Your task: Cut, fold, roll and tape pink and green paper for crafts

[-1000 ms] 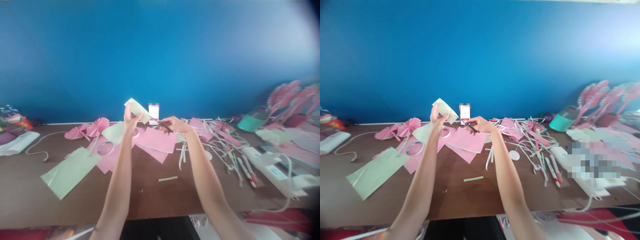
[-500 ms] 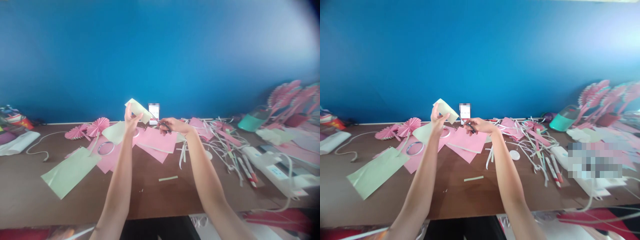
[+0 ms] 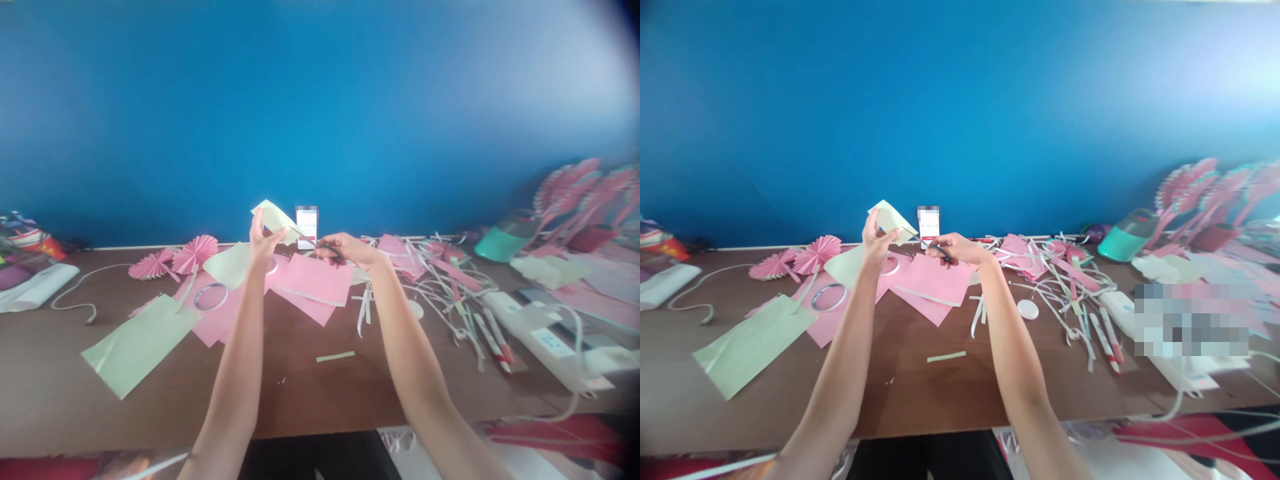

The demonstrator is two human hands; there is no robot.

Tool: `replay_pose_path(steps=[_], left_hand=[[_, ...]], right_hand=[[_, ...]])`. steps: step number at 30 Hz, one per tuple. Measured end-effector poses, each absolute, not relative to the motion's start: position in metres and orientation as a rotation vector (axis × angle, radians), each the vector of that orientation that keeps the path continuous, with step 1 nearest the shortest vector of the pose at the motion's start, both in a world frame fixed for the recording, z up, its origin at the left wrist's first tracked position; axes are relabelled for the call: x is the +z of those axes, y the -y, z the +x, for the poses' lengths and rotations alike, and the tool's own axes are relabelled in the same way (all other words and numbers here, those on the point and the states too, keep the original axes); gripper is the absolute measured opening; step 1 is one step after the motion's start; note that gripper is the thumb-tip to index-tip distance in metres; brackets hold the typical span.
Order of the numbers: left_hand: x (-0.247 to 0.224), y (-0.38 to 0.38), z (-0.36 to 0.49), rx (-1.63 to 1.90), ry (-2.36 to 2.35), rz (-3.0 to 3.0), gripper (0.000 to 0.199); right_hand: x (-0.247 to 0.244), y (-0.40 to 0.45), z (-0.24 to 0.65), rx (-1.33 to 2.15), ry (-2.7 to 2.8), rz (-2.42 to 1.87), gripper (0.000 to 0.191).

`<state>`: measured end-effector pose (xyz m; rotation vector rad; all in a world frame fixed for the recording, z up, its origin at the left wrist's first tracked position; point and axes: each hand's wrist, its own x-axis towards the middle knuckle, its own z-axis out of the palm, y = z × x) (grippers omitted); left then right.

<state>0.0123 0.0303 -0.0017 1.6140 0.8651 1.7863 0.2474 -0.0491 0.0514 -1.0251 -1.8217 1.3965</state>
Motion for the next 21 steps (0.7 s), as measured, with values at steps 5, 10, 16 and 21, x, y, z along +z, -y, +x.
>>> replay_pose_path(steps=[5,10,16,21], left_hand=[[-0.0006,-0.0312,0.0118,1.79,-0.871,1.567,0.098],[-0.0034,-0.0335,0.0124,1.781,-0.881,1.561,0.099],[-0.0048,-0.0342,0.0121,1.777,-0.872,1.542,0.102],[-0.0049,-0.0344,0.0122,1.784,-0.875,1.517,0.102]], right_hand=[[0.0534,0.0505,0.2476,1.404,1.773,-1.014,0.026],[0.053,0.0498,0.247,1.407,1.763,-1.014,0.025],[0.0532,0.0504,0.2471,1.395,1.766,-0.993,0.025],[0.0535,0.0505,0.2473,1.378,1.768,-1.0,0.026]])
